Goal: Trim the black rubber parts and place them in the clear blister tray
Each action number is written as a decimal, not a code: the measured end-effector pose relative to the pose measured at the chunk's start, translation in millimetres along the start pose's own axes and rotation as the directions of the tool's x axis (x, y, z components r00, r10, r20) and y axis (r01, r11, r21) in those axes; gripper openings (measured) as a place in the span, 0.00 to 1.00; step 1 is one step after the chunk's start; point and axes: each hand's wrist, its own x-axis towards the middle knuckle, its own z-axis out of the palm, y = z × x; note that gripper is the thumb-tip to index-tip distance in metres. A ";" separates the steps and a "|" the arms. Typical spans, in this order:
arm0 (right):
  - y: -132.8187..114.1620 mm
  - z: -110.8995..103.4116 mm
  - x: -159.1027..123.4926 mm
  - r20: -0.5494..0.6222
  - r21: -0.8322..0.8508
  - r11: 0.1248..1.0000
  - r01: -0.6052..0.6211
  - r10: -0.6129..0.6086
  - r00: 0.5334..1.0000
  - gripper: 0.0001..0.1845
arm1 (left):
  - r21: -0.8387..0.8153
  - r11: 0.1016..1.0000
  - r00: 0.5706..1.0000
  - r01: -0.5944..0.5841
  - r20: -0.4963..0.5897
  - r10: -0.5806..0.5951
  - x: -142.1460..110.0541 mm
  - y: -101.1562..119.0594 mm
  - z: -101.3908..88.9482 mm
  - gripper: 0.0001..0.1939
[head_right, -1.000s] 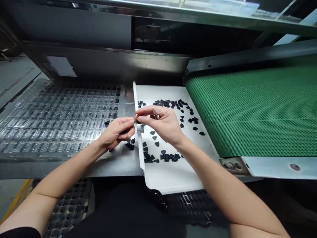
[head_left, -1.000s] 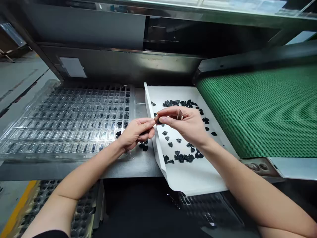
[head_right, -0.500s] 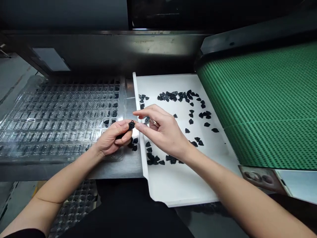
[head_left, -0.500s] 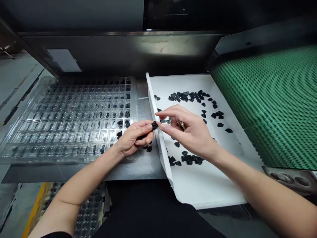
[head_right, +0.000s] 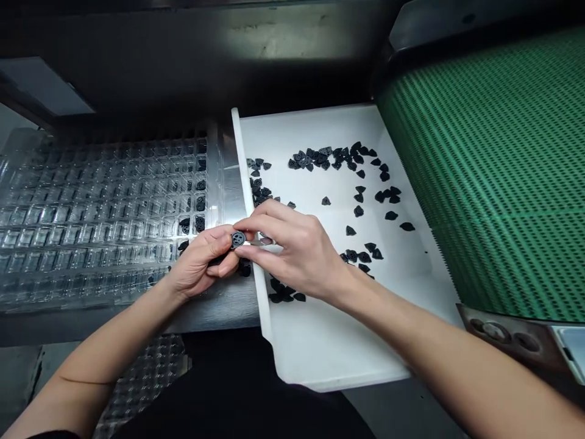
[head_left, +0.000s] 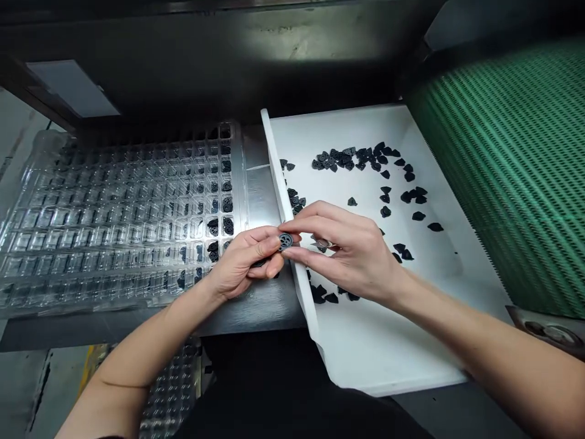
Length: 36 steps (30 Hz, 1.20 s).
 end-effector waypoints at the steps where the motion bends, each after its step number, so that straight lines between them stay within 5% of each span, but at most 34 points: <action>1: -0.5 0.3 0.6 -0.007 0.008 1.000 0.000 0.000 1.000 0.11 | 0.008 1.000 1.000 -0.003 -0.002 0.003 -0.4 -0.1 0.1 0.19; 12: -1.3 -0.2 1.9 -0.084 -0.064 0.995 0.078 -0.084 0.993 0.09 | 0.070 0.988 0.975 -0.140 -0.167 0.150 0.1 3.5 0.9 0.15; 17: 7.0 -3.5 -0.8 -0.040 -0.136 0.984 0.116 -0.122 0.992 0.14 | 0.046 0.996 0.985 -0.071 -0.155 0.077 0.8 -1.8 2.5 0.16; 23: 8.3 -7.3 -1.5 0.094 -0.013 1.000 0.025 -0.023 0.995 0.14 | 0.018 1.000 0.998 0.023 -0.053 -0.022 -0.2 -2.4 -2.9 0.19; 28: 3.2 -6.9 -1.7 0.088 0.047 0.999 0.021 -0.025 0.996 0.17 | 0.007 1.000 1.000 0.021 0.009 -0.021 -2.3 0.9 -4.3 0.19; 36: -4.1 -12.6 0.1 0.131 -0.019 0.994 -0.108 0.110 0.985 0.16 | -0.017 1.000 0.996 -0.025 -0.090 0.024 0.4 -1.5 -2.1 0.21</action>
